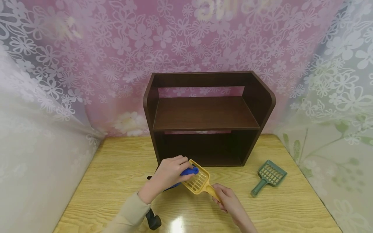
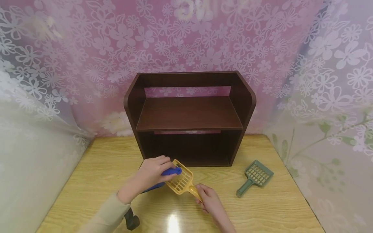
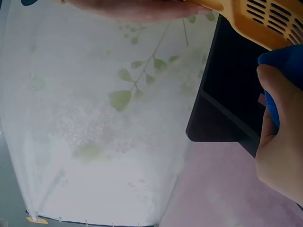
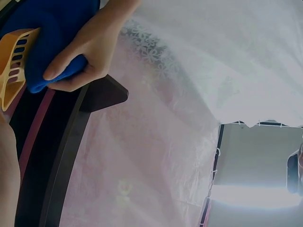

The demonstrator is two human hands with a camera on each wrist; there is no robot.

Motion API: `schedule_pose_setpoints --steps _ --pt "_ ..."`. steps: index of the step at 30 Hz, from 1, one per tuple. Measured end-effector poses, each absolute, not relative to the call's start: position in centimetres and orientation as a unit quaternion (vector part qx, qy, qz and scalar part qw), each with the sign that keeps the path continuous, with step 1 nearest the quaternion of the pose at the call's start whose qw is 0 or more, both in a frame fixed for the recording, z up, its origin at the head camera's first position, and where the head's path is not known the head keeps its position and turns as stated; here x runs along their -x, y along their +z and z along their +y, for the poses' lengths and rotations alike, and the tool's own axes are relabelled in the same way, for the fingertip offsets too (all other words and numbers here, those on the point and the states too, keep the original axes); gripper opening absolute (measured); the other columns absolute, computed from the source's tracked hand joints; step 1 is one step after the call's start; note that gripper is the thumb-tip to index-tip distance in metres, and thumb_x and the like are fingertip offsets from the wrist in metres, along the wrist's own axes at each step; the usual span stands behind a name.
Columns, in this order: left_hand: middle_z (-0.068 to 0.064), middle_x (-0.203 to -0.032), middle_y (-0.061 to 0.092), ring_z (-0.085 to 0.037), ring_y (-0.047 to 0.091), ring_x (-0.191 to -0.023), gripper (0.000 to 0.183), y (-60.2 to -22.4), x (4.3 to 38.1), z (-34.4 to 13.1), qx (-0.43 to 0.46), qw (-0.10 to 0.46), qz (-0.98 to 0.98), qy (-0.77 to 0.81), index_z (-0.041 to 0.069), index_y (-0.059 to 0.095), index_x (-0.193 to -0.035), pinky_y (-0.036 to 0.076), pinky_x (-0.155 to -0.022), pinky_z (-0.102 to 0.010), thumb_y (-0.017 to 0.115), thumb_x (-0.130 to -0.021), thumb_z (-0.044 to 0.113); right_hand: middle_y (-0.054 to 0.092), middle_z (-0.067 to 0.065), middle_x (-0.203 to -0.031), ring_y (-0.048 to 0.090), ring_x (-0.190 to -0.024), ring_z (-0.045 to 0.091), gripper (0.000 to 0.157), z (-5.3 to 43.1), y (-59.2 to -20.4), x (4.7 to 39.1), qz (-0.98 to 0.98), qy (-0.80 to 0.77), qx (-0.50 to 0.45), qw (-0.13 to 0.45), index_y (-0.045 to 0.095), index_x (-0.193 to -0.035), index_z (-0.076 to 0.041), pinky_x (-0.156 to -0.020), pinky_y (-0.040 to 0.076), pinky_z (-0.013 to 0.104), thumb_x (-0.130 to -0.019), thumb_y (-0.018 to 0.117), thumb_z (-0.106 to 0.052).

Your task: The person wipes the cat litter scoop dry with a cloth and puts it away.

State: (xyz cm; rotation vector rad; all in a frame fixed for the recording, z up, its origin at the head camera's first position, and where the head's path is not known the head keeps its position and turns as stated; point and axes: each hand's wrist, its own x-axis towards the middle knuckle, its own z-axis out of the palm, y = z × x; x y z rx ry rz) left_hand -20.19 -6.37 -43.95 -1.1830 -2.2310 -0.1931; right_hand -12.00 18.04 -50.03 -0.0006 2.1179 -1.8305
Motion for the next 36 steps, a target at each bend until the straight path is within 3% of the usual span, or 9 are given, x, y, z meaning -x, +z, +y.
schedule_pose_setpoints --steps 7,15,19,24,36 --pt "0.011 -0.086 0.062 -0.004 0.06 -0.079 0.021 -45.6 19.6 -4.5 0.459 0.301 -0.834 -0.062 0.023 0.067 -0.086 0.05 -0.068 -0.019 0.071 -0.077 0.042 0.047 0.001 -0.062 0.032 -0.04 0.005 0.044 17.0 -49.7 12.1 0.751 -0.644 -0.018 0.146 0.057 -0.1 -0.001 -0.035 0.025 0.017 -0.097 0.04 -0.041" --pt "0.009 -0.084 0.063 -0.006 0.06 -0.078 0.017 -46.8 19.2 -3.0 0.411 0.315 -0.849 -0.106 0.021 0.07 -0.084 0.05 -0.064 -0.019 0.073 -0.076 0.035 0.045 0.002 -0.06 0.031 -0.039 0.004 0.04 15.9 -49.9 11.9 0.782 -0.613 0.014 0.115 0.058 -0.094 -0.006 -0.034 0.026 0.015 -0.097 0.039 -0.041" --pt "0.008 -0.084 0.063 -0.008 0.061 -0.079 0.017 -47.2 19.4 -2.8 0.379 0.318 -0.863 -0.102 0.02 0.068 -0.084 0.051 -0.067 -0.021 0.073 -0.076 0.035 0.045 0.002 -0.06 0.031 -0.038 0.004 0.037 15.7 -50.0 11.7 0.775 -0.621 0.01 0.118 0.058 -0.091 -0.008 -0.033 0.025 0.015 -0.097 0.04 -0.04" --pt "0.007 -0.082 0.058 -0.008 0.058 -0.076 0.022 -47.3 19.8 -2.9 0.361 0.318 -0.873 -0.081 0.018 0.063 -0.085 0.049 -0.06 -0.022 0.073 -0.075 0.033 0.044 0.0 -0.06 0.03 -0.038 0.004 0.038 15.9 -50.0 11.8 0.774 -0.621 0.003 0.123 0.058 -0.089 -0.008 -0.034 0.025 0.015 -0.097 0.041 -0.041" --pt "0.004 -0.078 0.057 -0.008 0.055 -0.067 0.027 -46.7 21.7 -4.6 0.33 0.341 -0.879 -0.036 0.014 0.062 -0.085 0.046 -0.051 -0.02 0.077 -0.072 0.033 0.045 0.0 -0.062 0.028 -0.037 0.002 0.045 17.5 -50.0 12.3 0.742 -0.651 0.001 0.162 0.057 -0.105 0.003 -0.034 0.023 0.016 -0.097 0.041 -0.038"
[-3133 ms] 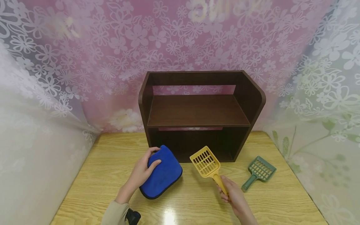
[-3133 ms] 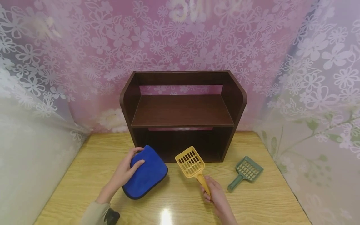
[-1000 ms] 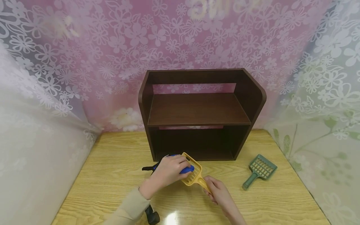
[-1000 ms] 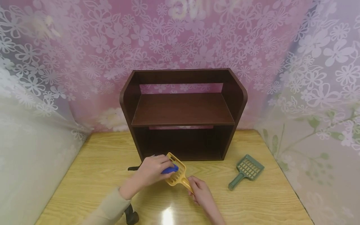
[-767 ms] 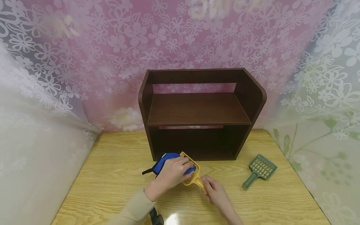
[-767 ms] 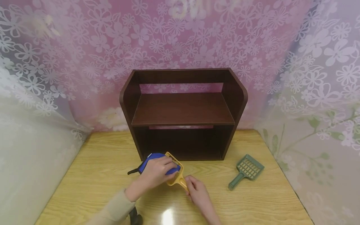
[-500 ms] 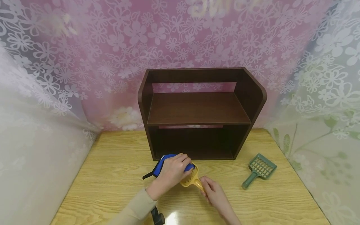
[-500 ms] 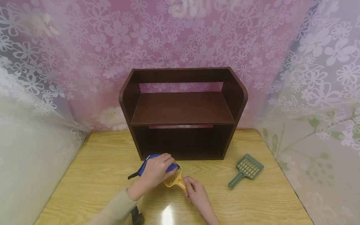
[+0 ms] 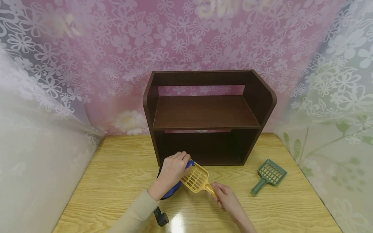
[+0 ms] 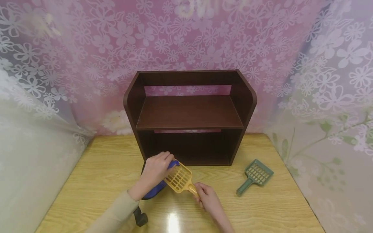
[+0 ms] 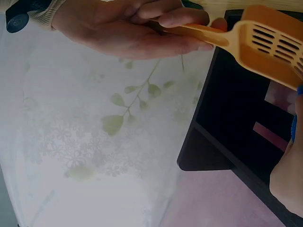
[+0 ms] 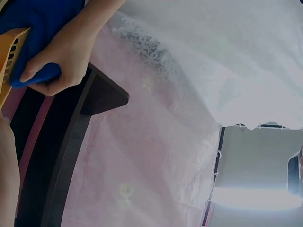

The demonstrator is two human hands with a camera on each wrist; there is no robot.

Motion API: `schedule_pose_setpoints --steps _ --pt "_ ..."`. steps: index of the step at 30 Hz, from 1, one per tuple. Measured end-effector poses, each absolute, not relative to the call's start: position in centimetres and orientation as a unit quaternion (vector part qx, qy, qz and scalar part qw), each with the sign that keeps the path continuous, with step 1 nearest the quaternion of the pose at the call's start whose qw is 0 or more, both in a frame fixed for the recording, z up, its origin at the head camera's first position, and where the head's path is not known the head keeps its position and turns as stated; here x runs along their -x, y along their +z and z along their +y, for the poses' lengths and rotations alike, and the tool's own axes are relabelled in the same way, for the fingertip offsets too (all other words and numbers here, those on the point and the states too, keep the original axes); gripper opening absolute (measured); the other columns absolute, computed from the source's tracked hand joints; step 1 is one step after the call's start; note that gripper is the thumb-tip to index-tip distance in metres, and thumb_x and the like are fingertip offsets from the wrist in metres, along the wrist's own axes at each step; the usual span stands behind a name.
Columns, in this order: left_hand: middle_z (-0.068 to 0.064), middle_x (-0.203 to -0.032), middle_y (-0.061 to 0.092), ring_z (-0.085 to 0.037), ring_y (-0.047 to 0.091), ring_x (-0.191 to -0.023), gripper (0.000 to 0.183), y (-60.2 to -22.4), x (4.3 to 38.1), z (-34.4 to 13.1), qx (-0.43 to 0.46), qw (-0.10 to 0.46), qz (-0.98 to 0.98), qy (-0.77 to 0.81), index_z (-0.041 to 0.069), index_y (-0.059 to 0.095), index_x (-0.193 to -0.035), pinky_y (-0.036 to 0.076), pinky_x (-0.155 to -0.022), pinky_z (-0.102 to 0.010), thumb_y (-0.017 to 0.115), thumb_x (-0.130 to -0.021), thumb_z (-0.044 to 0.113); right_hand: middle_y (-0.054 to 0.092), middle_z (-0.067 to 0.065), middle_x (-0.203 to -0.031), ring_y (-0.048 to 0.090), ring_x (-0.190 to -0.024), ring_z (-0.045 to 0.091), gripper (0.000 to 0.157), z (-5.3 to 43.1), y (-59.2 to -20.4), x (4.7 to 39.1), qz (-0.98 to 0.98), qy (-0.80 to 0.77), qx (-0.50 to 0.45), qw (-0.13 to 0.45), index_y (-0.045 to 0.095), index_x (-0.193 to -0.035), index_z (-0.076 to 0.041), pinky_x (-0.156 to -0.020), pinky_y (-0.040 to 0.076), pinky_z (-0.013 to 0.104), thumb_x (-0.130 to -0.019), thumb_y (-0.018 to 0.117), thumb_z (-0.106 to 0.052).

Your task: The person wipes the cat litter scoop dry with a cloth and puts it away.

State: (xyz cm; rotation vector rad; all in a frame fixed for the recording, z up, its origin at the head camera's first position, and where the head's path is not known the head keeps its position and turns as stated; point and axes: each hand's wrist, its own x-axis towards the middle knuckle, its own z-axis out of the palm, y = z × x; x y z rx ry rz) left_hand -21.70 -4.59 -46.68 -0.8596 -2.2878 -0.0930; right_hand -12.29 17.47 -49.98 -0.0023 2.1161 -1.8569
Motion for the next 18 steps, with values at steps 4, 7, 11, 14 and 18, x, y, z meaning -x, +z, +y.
schedule_pose_setpoints --steps 4,7,11,14,18 --pt "0.003 -0.079 0.057 -0.01 0.055 -0.067 0.029 -45.6 22.6 -5.5 0.319 0.349 -0.881 -0.033 0.013 0.062 -0.085 0.046 -0.052 -0.021 0.08 -0.069 0.03 0.043 -0.002 -0.063 0.027 -0.038 0.002 0.047 18.1 -49.8 12.5 0.719 -0.67 0.001 0.182 0.053 -0.113 0.006 -0.035 0.023 0.016 -0.098 0.039 -0.037" --pt "0.003 -0.08 0.058 -0.01 0.056 -0.069 0.03 -44.5 22.9 -5.7 0.319 0.362 -0.876 -0.028 0.013 0.063 -0.087 0.048 -0.054 -0.021 0.08 -0.069 0.031 0.042 -0.002 -0.063 0.026 -0.039 0.003 0.05 18.4 -49.4 12.7 0.716 -0.672 0.003 0.187 0.051 -0.117 0.007 -0.036 0.023 0.015 -0.098 0.038 -0.037" --pt "0.004 -0.083 0.059 -0.01 0.056 -0.072 0.023 -43.1 22.4 -5.1 0.35 0.379 -0.856 -0.034 0.015 0.066 -0.087 0.05 -0.06 -0.021 0.077 -0.073 0.03 0.043 -0.001 -0.063 0.027 -0.039 0.003 0.048 18.4 -49.1 13.1 0.731 -0.658 0.006 0.18 0.054 -0.109 0.006 -0.036 0.023 0.015 -0.098 0.039 -0.039" --pt "0.005 -0.086 0.059 -0.009 0.055 -0.074 0.022 -42.7 21.6 -4.1 0.399 0.365 -0.84 -0.04 0.017 0.067 -0.087 0.049 -0.064 -0.02 0.077 -0.074 0.032 0.044 0.0 -0.061 0.027 -0.038 0.003 0.044 18.0 -49.2 13.5 0.74 -0.651 0.001 0.167 0.056 -0.1 0.003 -0.035 0.023 0.016 -0.098 0.04 -0.038" --pt "0.008 -0.085 0.058 -0.007 0.054 -0.075 0.026 -43.5 20.7 -2.8 0.428 0.33 -0.84 -0.051 0.02 0.068 -0.085 0.049 -0.067 -0.019 0.077 -0.071 0.04 0.045 0.002 -0.061 0.027 -0.037 0.004 0.041 17.3 -49.1 13.8 0.741 -0.656 -0.014 0.144 0.057 -0.098 0.002 -0.034 0.022 0.017 -0.097 0.042 -0.036"
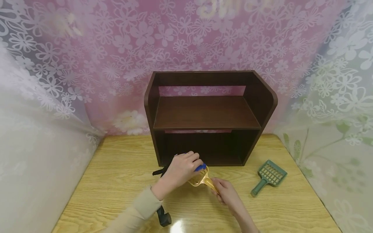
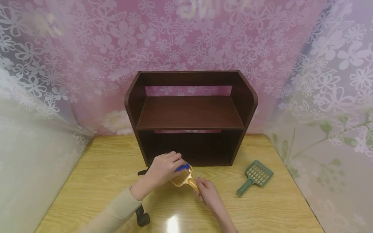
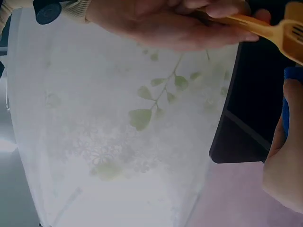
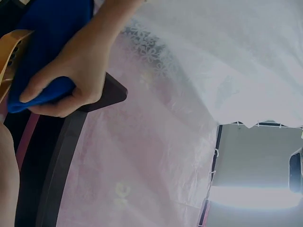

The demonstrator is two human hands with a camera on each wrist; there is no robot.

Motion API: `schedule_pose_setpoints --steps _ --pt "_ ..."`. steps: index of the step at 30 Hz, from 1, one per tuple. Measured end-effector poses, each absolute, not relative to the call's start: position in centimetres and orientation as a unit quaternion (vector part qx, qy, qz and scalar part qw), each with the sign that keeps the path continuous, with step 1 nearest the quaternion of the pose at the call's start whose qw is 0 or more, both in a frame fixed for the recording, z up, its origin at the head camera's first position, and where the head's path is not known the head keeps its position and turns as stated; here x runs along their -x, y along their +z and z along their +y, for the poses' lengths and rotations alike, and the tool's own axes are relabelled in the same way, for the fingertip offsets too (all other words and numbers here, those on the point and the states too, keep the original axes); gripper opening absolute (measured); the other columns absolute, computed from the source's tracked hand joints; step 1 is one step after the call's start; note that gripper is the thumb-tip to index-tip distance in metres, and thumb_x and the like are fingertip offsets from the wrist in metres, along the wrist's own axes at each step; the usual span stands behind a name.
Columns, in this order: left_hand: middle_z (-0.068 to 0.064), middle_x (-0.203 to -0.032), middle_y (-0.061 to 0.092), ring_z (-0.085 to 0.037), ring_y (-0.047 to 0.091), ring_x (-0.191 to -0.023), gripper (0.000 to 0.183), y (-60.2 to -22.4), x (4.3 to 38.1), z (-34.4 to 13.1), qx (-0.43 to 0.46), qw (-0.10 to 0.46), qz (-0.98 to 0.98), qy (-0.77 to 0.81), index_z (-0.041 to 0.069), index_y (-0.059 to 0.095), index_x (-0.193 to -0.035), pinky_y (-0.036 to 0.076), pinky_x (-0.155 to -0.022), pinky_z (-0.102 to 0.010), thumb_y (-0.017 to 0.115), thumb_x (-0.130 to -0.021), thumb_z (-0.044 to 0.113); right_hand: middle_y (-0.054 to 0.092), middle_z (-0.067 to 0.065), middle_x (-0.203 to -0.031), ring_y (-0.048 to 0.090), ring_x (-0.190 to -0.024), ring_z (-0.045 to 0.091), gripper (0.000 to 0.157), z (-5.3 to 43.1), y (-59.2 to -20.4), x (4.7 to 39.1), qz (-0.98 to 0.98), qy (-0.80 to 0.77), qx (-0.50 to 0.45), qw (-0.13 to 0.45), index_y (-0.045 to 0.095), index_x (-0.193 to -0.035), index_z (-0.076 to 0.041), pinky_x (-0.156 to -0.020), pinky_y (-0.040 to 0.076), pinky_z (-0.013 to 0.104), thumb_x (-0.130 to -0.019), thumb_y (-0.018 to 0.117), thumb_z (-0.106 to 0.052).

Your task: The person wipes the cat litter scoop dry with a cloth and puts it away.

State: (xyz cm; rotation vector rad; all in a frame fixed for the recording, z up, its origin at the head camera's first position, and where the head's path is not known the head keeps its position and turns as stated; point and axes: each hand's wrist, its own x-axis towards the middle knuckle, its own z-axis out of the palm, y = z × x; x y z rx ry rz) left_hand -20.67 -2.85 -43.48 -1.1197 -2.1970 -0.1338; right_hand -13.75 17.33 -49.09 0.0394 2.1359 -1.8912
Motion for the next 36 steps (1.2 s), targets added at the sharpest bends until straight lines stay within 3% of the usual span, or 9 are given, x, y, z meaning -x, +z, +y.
schedule_pose_setpoints --steps 8,17,25,31,36 --pt "0.011 -0.083 0.058 -0.006 0.056 -0.079 0.019 -46.1 20.5 -1.9 0.372 0.303 -0.871 -0.107 0.023 0.069 -0.083 0.049 -0.063 -0.018 0.071 -0.078 0.042 0.044 0.002 -0.061 0.029 -0.038 0.005 0.039 16.4 -48.1 13.5 0.748 -0.651 0.003 0.132 0.053 -0.091 0.001 -0.034 0.023 0.017 -0.098 0.041 -0.035" --pt "0.008 -0.08 0.058 -0.009 0.058 -0.075 0.021 -46.5 21.1 -2.2 0.316 0.344 -0.879 -0.099 0.019 0.06 -0.084 0.05 -0.06 -0.022 0.072 -0.077 0.035 0.043 0.001 -0.062 0.028 -0.038 0.004 0.042 16.1 -48.3 13.2 0.748 -0.652 -0.007 0.123 0.055 -0.097 0.0 -0.033 0.021 0.017 -0.097 0.041 -0.039" --pt "0.007 -0.077 0.059 -0.01 0.058 -0.071 0.02 -45.6 22.0 -2.8 0.264 0.374 -0.886 -0.08 0.018 0.062 -0.084 0.05 -0.058 -0.024 0.071 -0.078 0.035 0.044 0.003 -0.062 0.028 -0.038 0.005 0.042 16.3 -47.8 13.3 0.745 -0.657 -0.012 0.12 0.055 -0.103 0.003 -0.034 0.022 0.018 -0.098 0.041 -0.037" --pt "0.007 -0.078 0.06 -0.009 0.059 -0.071 0.018 -45.2 22.0 -2.7 0.242 0.342 -0.904 -0.084 0.019 0.064 -0.085 0.051 -0.059 -0.023 0.071 -0.078 0.034 0.044 0.004 -0.063 0.029 -0.038 0.005 0.041 16.4 -47.9 13.5 0.743 -0.658 -0.024 0.118 0.055 -0.102 0.002 -0.034 0.023 0.018 -0.098 0.04 -0.036" --pt "0.008 -0.083 0.063 -0.008 0.061 -0.076 0.021 -45.2 21.2 -1.8 0.282 0.309 -0.902 -0.106 0.02 0.066 -0.084 0.051 -0.058 -0.022 0.072 -0.076 0.038 0.044 0.002 -0.062 0.029 -0.038 0.005 0.04 16.3 -47.8 13.6 0.742 -0.659 -0.025 0.115 0.057 -0.103 0.0 -0.035 0.023 0.018 -0.098 0.041 -0.037"
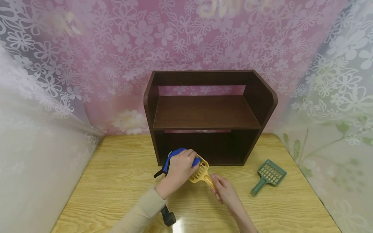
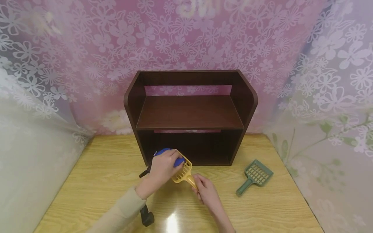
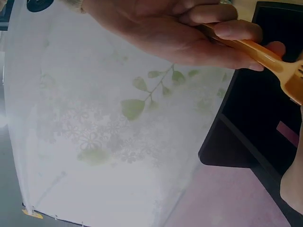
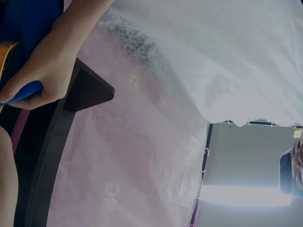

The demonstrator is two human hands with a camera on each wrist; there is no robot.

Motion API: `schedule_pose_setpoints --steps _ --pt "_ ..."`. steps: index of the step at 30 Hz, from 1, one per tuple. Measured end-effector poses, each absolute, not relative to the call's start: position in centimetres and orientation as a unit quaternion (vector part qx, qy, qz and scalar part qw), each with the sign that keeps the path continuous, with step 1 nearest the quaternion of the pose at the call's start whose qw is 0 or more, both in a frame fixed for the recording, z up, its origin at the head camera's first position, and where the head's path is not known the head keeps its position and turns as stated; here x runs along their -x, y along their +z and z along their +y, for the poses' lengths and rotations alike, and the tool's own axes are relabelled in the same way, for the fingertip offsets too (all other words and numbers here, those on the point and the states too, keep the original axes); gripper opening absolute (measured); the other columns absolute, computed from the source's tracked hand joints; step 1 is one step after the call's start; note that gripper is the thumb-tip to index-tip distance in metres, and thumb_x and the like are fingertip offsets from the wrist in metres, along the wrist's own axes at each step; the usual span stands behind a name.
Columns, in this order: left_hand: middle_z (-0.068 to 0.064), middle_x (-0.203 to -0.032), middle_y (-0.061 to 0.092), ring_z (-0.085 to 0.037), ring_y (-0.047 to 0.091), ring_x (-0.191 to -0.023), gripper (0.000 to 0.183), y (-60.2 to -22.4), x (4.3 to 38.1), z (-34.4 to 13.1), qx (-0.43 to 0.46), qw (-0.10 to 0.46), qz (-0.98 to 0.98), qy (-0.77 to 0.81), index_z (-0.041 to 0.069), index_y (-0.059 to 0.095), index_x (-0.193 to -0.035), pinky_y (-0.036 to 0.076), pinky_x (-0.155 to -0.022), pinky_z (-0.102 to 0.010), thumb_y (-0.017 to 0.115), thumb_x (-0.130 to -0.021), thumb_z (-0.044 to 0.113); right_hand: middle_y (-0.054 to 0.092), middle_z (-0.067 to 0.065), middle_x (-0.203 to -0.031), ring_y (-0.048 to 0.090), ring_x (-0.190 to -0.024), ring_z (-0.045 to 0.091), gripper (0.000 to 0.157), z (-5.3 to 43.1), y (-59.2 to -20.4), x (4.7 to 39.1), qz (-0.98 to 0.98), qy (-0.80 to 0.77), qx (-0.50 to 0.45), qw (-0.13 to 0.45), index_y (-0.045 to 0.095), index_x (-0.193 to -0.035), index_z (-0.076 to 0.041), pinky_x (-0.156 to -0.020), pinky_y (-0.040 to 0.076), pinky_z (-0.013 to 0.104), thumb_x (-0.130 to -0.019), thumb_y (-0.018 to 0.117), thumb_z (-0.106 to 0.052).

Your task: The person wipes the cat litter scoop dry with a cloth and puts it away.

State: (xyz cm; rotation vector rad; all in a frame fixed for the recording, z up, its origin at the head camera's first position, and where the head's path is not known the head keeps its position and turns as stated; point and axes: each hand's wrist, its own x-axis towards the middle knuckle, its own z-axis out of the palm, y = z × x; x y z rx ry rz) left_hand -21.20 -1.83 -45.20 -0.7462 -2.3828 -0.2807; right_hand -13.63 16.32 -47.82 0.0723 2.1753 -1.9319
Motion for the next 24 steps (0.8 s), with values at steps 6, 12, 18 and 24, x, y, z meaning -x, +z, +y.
schedule_pose_setpoints --steps 6,12,18,24 --pt "0.012 -0.084 0.063 -0.003 0.06 -0.076 0.021 -45.2 20.3 -1.5 0.353 0.241 -0.896 -0.124 0.024 0.069 -0.087 0.047 -0.054 -0.017 0.07 -0.078 0.043 0.044 0.001 -0.061 0.028 -0.038 0.004 0.041 16.7 -47.6 13.9 0.746 -0.657 -0.025 0.104 0.056 -0.102 0.001 -0.035 0.022 0.017 -0.097 0.042 -0.037" --pt "0.016 -0.085 0.061 -0.003 0.06 -0.078 0.019 -44.7 20.5 -2.7 0.389 0.17 -0.9 -0.096 0.031 0.07 -0.087 0.049 -0.06 -0.021 0.069 -0.077 0.047 0.045 0.001 -0.061 0.027 -0.038 0.004 0.04 17.6 -47.4 13.9 0.748 -0.654 -0.03 0.106 0.057 -0.103 0.002 -0.035 0.022 0.017 -0.097 0.043 -0.036" --pt "0.015 -0.085 0.061 -0.003 0.06 -0.076 0.019 -43.9 20.9 -4.4 0.383 0.162 -0.906 -0.073 0.032 0.071 -0.088 0.05 -0.057 -0.024 0.071 -0.076 0.047 0.047 0.005 -0.063 0.028 -0.038 0.005 0.037 18.3 -47.6 13.9 0.738 -0.667 -0.034 0.101 0.058 -0.107 0.0 -0.036 0.026 0.017 -0.097 0.044 -0.033" --pt "0.012 -0.078 0.056 -0.005 0.058 -0.07 0.019 -43.1 21.5 -5.5 0.355 0.211 -0.91 -0.043 0.029 0.069 -0.085 0.048 -0.053 -0.022 0.071 -0.076 0.045 0.047 0.006 -0.064 0.027 -0.038 0.005 0.038 18.4 -47.6 13.8 0.734 -0.671 -0.03 0.099 0.057 -0.106 0.002 -0.036 0.025 0.017 -0.098 0.043 -0.032"
